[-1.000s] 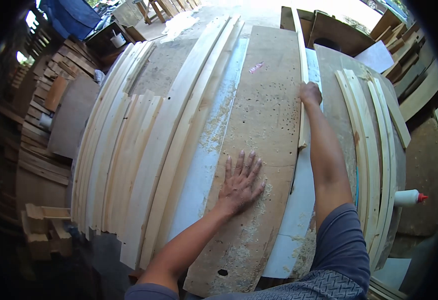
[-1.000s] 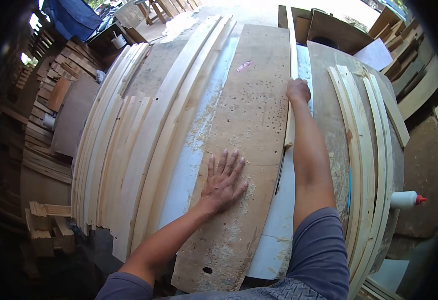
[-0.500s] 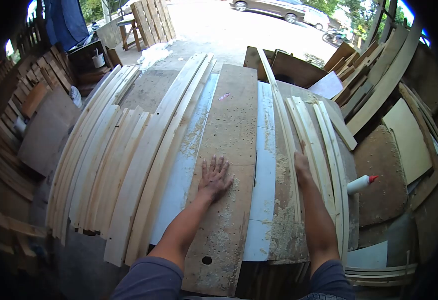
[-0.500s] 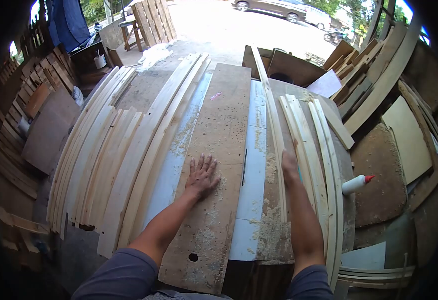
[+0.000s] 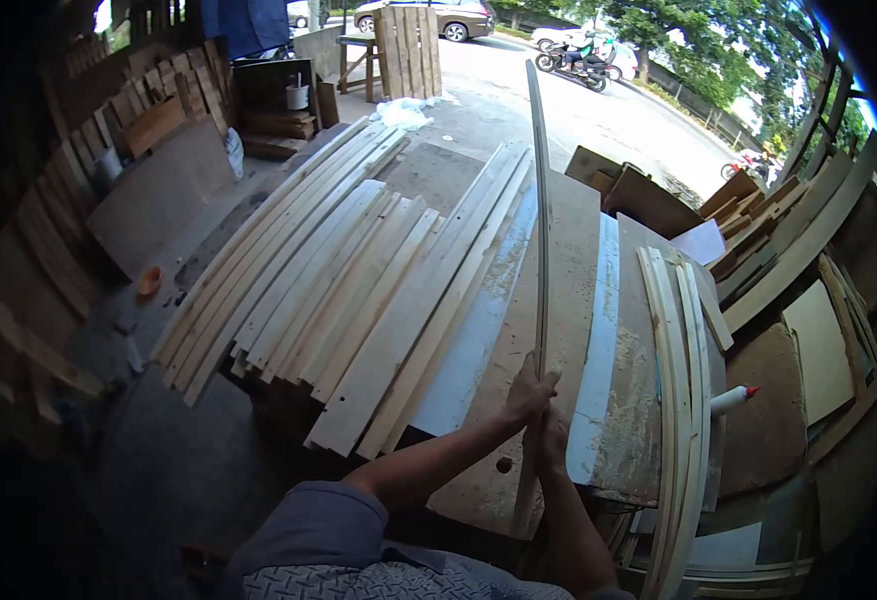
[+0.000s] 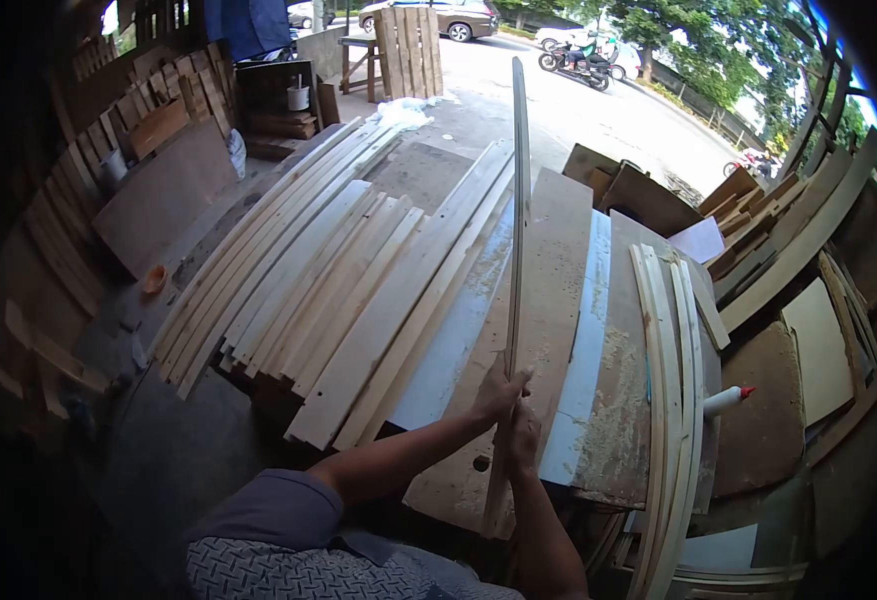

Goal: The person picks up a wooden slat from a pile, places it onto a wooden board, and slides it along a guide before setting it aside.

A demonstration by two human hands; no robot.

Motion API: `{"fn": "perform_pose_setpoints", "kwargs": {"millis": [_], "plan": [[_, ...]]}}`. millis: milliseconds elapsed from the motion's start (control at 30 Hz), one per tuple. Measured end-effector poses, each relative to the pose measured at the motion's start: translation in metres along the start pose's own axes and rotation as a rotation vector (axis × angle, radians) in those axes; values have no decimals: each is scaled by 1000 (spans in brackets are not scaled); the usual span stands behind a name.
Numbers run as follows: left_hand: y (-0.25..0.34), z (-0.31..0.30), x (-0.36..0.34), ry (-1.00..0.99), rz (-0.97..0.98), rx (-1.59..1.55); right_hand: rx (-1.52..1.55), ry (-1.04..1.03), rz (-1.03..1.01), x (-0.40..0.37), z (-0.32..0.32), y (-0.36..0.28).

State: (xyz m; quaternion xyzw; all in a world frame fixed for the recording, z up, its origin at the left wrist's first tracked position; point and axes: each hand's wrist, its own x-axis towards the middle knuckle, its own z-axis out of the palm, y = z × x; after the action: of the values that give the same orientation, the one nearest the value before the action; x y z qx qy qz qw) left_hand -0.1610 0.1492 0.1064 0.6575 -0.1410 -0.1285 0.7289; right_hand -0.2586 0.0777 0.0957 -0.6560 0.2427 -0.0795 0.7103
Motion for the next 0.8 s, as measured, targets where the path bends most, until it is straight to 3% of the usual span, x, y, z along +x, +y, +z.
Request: {"fn": "perform_pose_setpoints", "kwargs": {"millis": [67,133,200,267,300,400,433,533,667,733,767,800], "plan": [[4,-49,13,245,91,73,-119,-154,-392,19,47,20],[19,-130,34,277,15,268,-90,-315,-108,-12,94,-21],[61,-218,32,332,28,475,-164,-360,-180,-28,110,-26],[56,-313,44,359,-61,722,-179,-333,-187,-40,101,-16],[77,-344,27,392,-69,772,-206,-303,-169,-42,87,-4],[62,-459,29,364,-174,1184,-274,-171,-82,-58,36,27],[64,-480,23,374,-144,1250,-326,-122,-31,-63,16,36],[83,-512,12,384,-302,1415,-397,37,-52,-88,-32,58],[63,-563,13,431,-391,1528,-384,272,32,-122,-85,75],[59,-576,11,567,-466,1541,-370,381,91,-141,-97,62],[52,-600,21,544,-567,1506,-376,432,104,-149,-107,61],[65,-583,16,650,-660,1608,-388,471,117,-156,-118,65]]}}
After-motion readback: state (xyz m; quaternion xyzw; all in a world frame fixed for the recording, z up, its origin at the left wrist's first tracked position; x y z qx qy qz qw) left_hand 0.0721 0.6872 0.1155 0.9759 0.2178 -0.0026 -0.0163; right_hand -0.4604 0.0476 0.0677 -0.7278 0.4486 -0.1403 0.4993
